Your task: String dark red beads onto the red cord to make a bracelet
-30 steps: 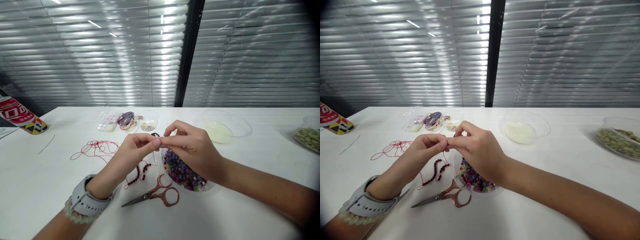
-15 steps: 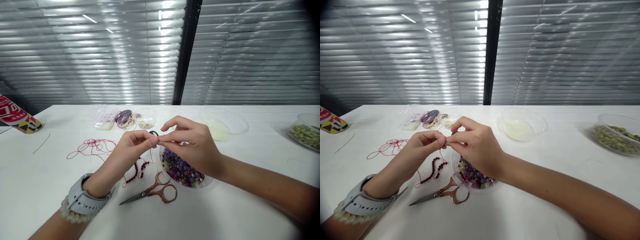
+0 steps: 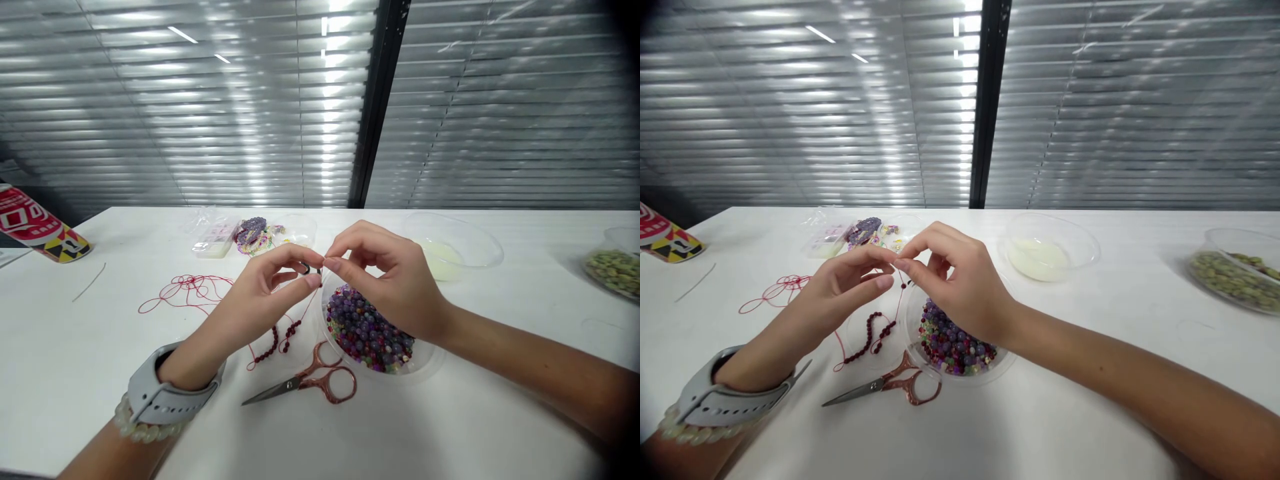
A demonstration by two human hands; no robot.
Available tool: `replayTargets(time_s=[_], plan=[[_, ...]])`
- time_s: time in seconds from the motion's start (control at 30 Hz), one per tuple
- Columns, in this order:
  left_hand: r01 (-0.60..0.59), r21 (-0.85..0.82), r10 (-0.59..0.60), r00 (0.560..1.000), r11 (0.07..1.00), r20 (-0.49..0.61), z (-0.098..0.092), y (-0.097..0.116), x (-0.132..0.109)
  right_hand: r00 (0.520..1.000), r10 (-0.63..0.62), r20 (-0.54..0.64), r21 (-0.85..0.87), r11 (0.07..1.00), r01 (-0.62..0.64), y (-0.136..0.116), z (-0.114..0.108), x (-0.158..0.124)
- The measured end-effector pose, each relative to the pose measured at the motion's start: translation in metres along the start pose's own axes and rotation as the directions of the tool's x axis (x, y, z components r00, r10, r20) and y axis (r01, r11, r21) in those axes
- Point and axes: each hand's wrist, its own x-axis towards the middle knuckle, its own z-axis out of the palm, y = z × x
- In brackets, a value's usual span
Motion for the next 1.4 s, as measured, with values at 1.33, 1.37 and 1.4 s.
replayTargets(time_s=[1.33, 1.37, 1.4], plan=[[0.088, 0.070, -0.088, 0.996, 0.994, -0.004, 0.011, -0.015, 0.003, 0.657, 0.335, 0.676, -0.621, 0.738, 0.263, 0.008, 0.001, -0.005], [0.092, 0.064, -0.091, 0.996, 0.994, -0.005, 0.011, -0.015, 0.002, 0.661, 0.336, 0.671, -0.630, 0.729, 0.269, 0.007, 0.002, -0.006], [0.092, 0.062, -0.092, 0.996, 0.994, -0.005, 0.011, -0.015, 0.002, 0.665, 0.339, 0.666, -0.638, 0.721, 0.272, 0.007, 0.003, -0.006]])
